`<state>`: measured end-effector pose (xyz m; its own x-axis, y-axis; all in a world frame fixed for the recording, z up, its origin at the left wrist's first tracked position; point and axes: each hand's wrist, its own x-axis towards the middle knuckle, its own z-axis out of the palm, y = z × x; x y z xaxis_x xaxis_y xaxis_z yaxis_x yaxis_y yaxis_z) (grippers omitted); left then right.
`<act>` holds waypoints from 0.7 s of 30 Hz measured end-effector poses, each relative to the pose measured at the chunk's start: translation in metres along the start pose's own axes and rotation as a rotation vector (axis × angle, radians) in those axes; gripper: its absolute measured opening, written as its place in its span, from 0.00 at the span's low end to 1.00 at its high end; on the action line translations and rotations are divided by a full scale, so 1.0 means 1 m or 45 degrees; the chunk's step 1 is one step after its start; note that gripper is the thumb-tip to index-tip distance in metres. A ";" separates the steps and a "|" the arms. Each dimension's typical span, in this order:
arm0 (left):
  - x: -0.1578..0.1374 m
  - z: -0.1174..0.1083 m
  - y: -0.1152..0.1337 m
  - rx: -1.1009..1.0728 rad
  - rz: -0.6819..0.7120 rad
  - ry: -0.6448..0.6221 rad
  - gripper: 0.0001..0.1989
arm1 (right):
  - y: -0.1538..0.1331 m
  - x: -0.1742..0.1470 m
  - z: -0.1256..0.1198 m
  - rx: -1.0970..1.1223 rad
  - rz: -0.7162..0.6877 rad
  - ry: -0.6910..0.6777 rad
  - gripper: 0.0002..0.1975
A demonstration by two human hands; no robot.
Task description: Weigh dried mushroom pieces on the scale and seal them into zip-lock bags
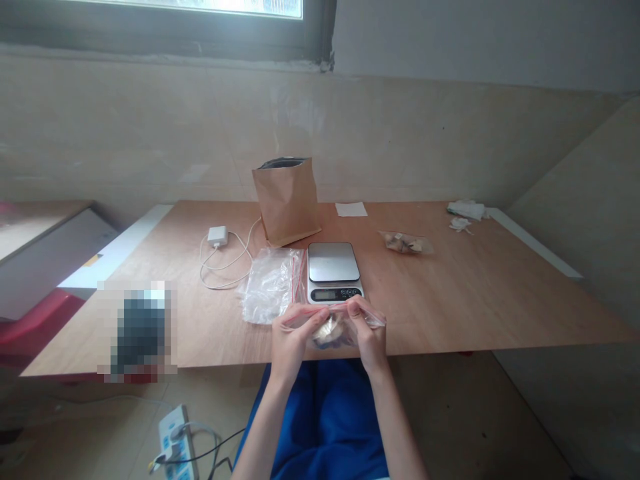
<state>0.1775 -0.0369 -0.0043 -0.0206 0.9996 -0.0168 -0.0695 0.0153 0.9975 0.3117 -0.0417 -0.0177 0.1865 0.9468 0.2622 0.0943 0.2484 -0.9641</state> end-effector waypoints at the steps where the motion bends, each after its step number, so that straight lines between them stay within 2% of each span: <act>1: 0.001 0.001 0.000 -0.004 -0.012 -0.006 0.11 | 0.001 0.000 -0.002 0.000 0.005 -0.016 0.17; 5: 0.005 0.002 -0.005 0.000 -0.045 -0.033 0.13 | 0.004 0.003 -0.009 0.050 0.028 -0.070 0.25; 7: 0.007 0.001 -0.007 -0.008 -0.080 -0.063 0.14 | 0.006 0.004 -0.011 0.037 0.020 0.017 0.27; 9: 0.009 0.000 -0.009 0.003 -0.098 -0.118 0.15 | 0.008 0.005 -0.012 -0.024 0.027 0.180 0.25; 12: 0.013 -0.003 -0.008 0.024 -0.087 -0.278 0.17 | 0.010 0.006 -0.016 -0.091 0.102 0.342 0.24; 15: 0.018 -0.006 -0.002 0.066 -0.046 -0.509 0.18 | 0.011 0.008 -0.024 -0.105 0.139 0.314 0.24; 17: 0.021 -0.006 0.000 0.094 -0.039 -0.601 0.19 | 0.010 0.011 -0.031 -0.129 0.127 0.301 0.24; 19: 0.023 -0.002 -0.001 0.069 -0.044 -0.606 0.21 | 0.010 0.015 -0.038 -0.164 0.121 0.338 0.24; 21: 0.025 0.003 -0.006 -0.007 -0.037 -0.544 0.23 | 0.010 0.019 -0.046 -0.166 0.139 0.425 0.25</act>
<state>0.1802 -0.0119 -0.0101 0.3966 0.9179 -0.0133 -0.0693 0.0444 0.9966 0.3608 -0.0303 -0.0199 0.5090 0.8421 0.1784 0.1760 0.1011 -0.9792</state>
